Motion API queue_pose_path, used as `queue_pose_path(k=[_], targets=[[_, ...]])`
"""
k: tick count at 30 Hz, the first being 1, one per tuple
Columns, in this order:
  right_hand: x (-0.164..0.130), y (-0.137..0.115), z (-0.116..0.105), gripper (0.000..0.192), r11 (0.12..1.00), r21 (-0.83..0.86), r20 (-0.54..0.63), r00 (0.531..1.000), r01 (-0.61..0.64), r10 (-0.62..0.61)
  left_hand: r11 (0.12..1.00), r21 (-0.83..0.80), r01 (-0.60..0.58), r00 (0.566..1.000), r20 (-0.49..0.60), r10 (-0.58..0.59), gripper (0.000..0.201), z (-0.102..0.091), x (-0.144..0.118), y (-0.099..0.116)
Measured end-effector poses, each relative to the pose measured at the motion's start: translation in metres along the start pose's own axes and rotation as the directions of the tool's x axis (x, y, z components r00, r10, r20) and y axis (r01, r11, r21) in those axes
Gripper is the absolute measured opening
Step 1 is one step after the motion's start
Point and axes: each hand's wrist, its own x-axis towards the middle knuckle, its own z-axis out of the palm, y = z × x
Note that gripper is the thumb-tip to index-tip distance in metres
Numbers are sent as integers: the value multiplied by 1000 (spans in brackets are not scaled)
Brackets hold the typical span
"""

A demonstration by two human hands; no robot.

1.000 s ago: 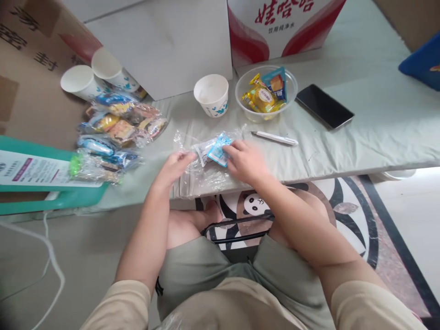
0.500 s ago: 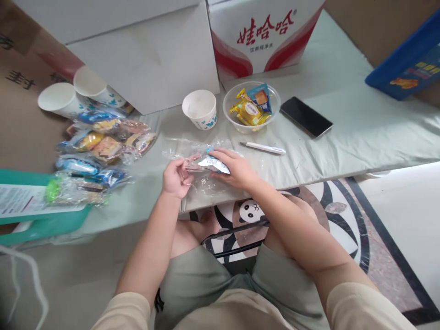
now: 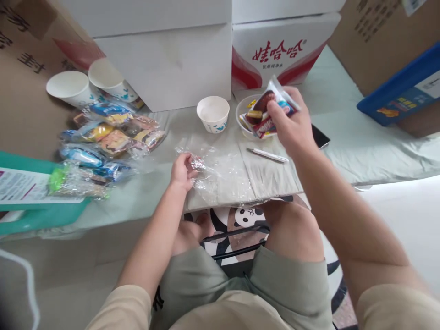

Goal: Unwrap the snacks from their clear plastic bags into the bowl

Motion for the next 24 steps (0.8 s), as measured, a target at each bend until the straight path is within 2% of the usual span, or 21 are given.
queue_pose_path(k=[1, 3, 6, 8, 10, 11, 13, 16, 18, 21, 23, 24], targets=[[15, -7, -4, 37, 997, -72, -14, 1000, -23, 22, 1000, 14, -8, 1000, 5, 8, 25, -1, 1, 0], [39, -18, -4, 36, 974, -209, 33, 995, -83, 91, 999, 42, -24, 1000, 17, 23, 25, -1, 2, -1], [59, -24, 7, 39, 898, -417, 201, 949, -140, 241, 996, 71, -47, 998, 48, 43, 25, 1, 2, -3], [66, -26, 11, 39, 860, -499, 303, 909, -106, 288, 995, 88, -57, 997, 59, 52, 24, 2, 3, -4], [72, -30, 7, 36, 879, -474, 358, 902, -49, 243, 993, 99, -60, 997, 59, 54, 24, 2, 5, -5], [75, -33, 1, 34, 898, -440, 345, 916, -35, 204, 993, 100, -58, 997, 59, 53, 23, 2, 6, -5], [79, -38, -15, 31, 918, -393, 240, 957, -57, 163, 994, 101, -51, 997, 63, 44, 23, 1, 8, -5], [85, -37, -37, 31, 862, -491, 125, 969, -125, 212, 993, 108, -45, 997, 66, 38, 24, 1, 10, -5], [86, -28, -40, 35, 801, -585, 157, 952, -125, 263, 991, 125, -44, 998, 60, 36, 24, 4, 9, -5], [85, -12, -30, 52, 764, -642, 269, 915, -63, 301, 984, 174, -37, 999, 45, 30, 23, 10, 6, -6], [83, -7, -19, 61, 765, -644, 321, 912, 12, 255, 976, 213, -49, 998, 37, 42, 24, 14, 4, -7], [83, -6, -15, 60, 758, -650, 313, 925, 44, 214, 972, 229, -60, 998, 38, 53, 23, 16, 3, -7]])
